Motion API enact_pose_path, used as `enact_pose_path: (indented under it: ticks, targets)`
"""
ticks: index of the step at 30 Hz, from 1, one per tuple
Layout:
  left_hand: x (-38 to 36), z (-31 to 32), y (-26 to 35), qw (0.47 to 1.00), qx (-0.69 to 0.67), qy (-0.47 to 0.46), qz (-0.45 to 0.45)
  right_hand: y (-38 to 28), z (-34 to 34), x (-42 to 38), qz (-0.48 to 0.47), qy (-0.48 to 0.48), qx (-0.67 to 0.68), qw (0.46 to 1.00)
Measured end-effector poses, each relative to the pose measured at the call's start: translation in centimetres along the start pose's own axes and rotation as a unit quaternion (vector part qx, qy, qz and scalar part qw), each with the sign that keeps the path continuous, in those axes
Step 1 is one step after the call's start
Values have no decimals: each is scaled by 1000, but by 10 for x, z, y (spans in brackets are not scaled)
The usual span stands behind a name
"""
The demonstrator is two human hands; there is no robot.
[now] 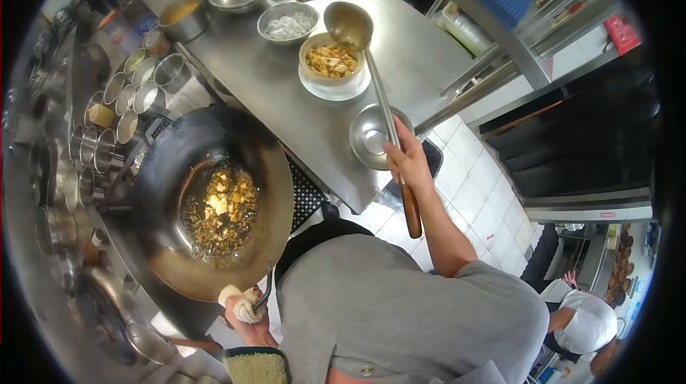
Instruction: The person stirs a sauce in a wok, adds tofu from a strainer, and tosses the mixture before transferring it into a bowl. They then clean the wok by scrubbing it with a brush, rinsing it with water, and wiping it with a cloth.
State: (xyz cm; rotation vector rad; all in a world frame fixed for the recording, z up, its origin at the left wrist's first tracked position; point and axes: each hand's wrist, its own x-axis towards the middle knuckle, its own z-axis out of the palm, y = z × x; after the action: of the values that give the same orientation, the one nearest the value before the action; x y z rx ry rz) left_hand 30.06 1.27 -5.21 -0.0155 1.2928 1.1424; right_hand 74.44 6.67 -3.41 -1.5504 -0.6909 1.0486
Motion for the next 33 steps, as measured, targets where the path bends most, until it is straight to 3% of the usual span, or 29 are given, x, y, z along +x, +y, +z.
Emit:
enact_pose_path:
  ticks: [2, 4, 7, 9, 11, 13, 14, 17, 21, 24, 25, 28, 32, 33]
  targets:
    - [3, -4, 2, 1000, 11, -10, 1, -6, -2, 10, 19, -5, 179, 984]
    - [6, -10, 3, 1000, 20, -6, -10, -15, -6, 13, 73, 2, 369, 927]
    - [4, -18, 6, 998, -39, -46, -22, -16, -14, -20, 196, -136, 542, 806]
    - [4, -22, 2, 998, -46, -38, -11, -41, 9, -46, 234, -215, 481, 817]
    - [-1, -10, 2, 999, 24, -24, -3, -32, 30, -48, 215, -286, 292, 887]
    - [5, -10, -3, 999, 36, -36, -4, -29, 78, -46, 196, -328, 77, 921]
    - [4, -3, -2, 998, 52, -46, -9, -29, 101, -42, 178, -340, -33, 923]
    - [6, -13, -4, 998, 51, -29, -4, -7, 152, -38, 132, -385, -181, 895]
    - [9, -26, -3, 998, 55, -34, 18, 3, 193, -65, 93, -444, -269, 849]
    - [18, -47, -9, 998, 31, -47, -7, -6, 198, -92, 18, -517, -350, 781]
    - [16, -51, -6, 998, 29, -53, -12, 6, 185, -95, -116, -539, -364, 751]
    - [12, -63, -5, 999, 5, -41, -7, -3, 162, -104, -167, -542, -342, 750]
    - [-8, -64, 6, 999, 4, -36, 10, -22, 174, -69, 80, -431, -304, 846]
    - [-9, -63, 7, 999, 6, -39, 19, -20, 175, -60, 78, -429, -281, 855]
